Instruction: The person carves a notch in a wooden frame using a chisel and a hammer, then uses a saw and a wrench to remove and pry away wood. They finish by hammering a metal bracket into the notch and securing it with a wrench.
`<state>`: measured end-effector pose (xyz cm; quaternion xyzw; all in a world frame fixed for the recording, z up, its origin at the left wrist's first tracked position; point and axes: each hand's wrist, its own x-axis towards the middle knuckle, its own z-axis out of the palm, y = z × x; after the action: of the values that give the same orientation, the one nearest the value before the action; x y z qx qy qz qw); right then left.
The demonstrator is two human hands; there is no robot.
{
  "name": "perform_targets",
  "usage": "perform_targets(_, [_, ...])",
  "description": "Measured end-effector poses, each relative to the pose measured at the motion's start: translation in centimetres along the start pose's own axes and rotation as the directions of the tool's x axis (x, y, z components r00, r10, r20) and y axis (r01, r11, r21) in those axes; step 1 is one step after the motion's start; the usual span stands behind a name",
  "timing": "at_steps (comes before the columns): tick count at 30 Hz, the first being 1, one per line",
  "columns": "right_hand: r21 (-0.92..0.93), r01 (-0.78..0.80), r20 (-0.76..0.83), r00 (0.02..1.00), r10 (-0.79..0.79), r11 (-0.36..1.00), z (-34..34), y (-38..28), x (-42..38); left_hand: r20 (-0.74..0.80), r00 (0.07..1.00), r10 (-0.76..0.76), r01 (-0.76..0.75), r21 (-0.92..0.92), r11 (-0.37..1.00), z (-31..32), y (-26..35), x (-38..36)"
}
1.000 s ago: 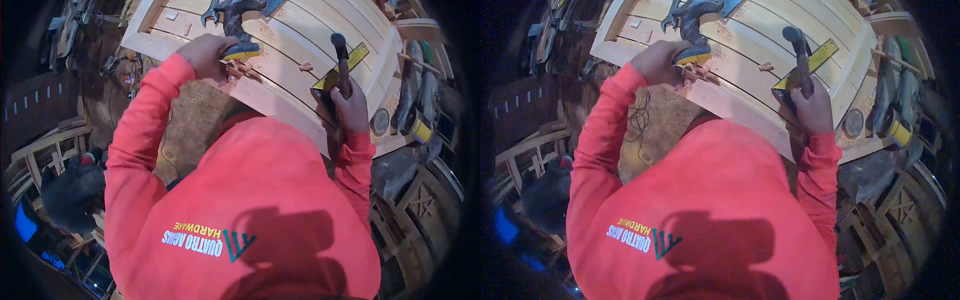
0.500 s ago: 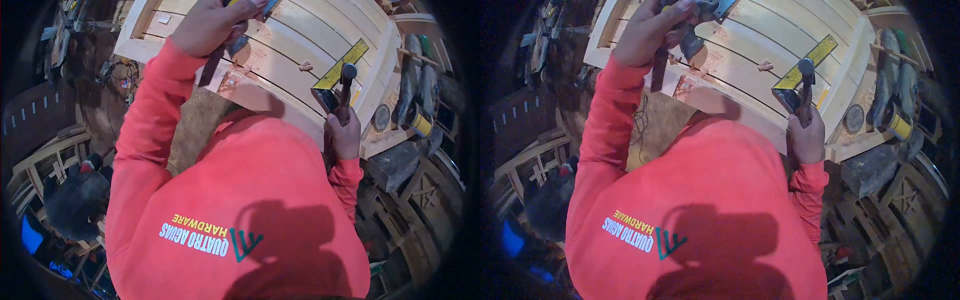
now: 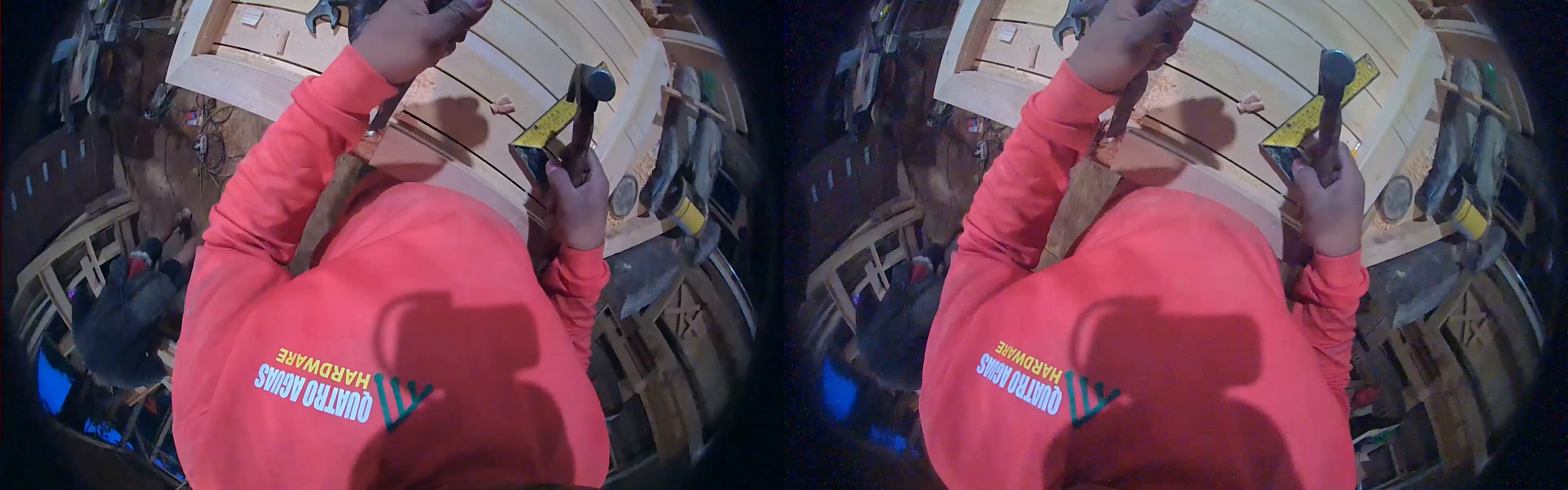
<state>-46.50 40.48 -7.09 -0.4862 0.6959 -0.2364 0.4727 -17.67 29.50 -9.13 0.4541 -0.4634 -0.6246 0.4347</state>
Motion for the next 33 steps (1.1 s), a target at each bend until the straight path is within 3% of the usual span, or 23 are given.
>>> perform_targets(2, [-0.023,0.035,0.000,0.999,-0.035,0.999,-0.4,0.0,1.1,-0.063,0.997,0.033,-0.025,0.116,0.993,0.5,-0.2,0.1])
perform_targets(5, [-0.061,0.048,0.016,0.999,-0.047,0.997,-1.5,-1.2,3.1,-0.031,0.999,0.021,-0.008,0.377,0.926,0.9,0.8,0.4])
perform_targets(6, [-0.066,0.065,0.002,0.998,-0.065,0.996,-1.9,-1.7,3.9,-0.061,0.995,-0.075,0.095,0.496,0.863,1.2,1.2,0.6])
perform_targets(9, [0.063,0.077,-0.006,0.997,-0.077,0.995,-3.6,-5.4,6.6,0.019,0.974,0.225,-0.218,0.341,0.915,1.3,-1.6,0.9])
perform_targets(14, [0.404,0.316,0.008,0.937,-0.349,0.858,-5.0,-8.5,12.9,0.045,0.964,0.264,-0.263,0.336,0.904,1.8,-2.0,0.9])
perform_targets(16, [0.073,0.470,0.234,0.849,-0.473,0.880,-2.9,-6.4,12.7,0.062,0.968,0.243,-0.250,0.272,0.929,2.0,-2.0,0.7])
perform_targets(18, [-0.092,0.191,0.508,0.853,-0.119,0.977,-3.1,-7.2,12.1,0.103,0.977,0.189,-0.202,0.134,0.970,2.2,-2.1,0.4])
perform_targets(22, [-0.110,0.308,0.225,0.934,-0.278,0.945,-4.9,-8.0,13.1,0.181,0.976,0.124,-0.141,0.089,0.986,2.3,-2.3,0.9])
perform_targets(25, [0.295,0.276,0.008,0.957,-0.291,0.915,-7.4,-9.2,16.0,0.185,0.963,0.198,-0.226,0.144,0.964,2.4,-2.5,1.0])
perform_targets(26, [0.426,0.229,0.016,0.965,-0.260,0.875,-7.9,-8.4,16.7,0.138,0.975,0.176,-0.198,0.161,0.967,2.5,-2.7,0.8])
perform_targets(28, [0.236,0.252,0.162,0.942,-0.294,0.939,-6.6,-8.0,15.3,0.046,0.989,0.140,-0.147,0.195,0.970,2.6,-3.0,0.7])
perform_targets(32, [-0.154,0.318,0.424,0.876,-0.229,0.935,-4.0,-7.0,10.8,0.100,0.990,0.100,-0.119,0.199,0.973,2.4,-3.0,1.1])
perform_targets(33, [-0.099,0.278,0.319,0.918,-0.235,0.955,-4.3,-7.7,11.2,0.133,0.989,0.068,-0.092,0.182,0.979,2.2,-2.7,1.1])
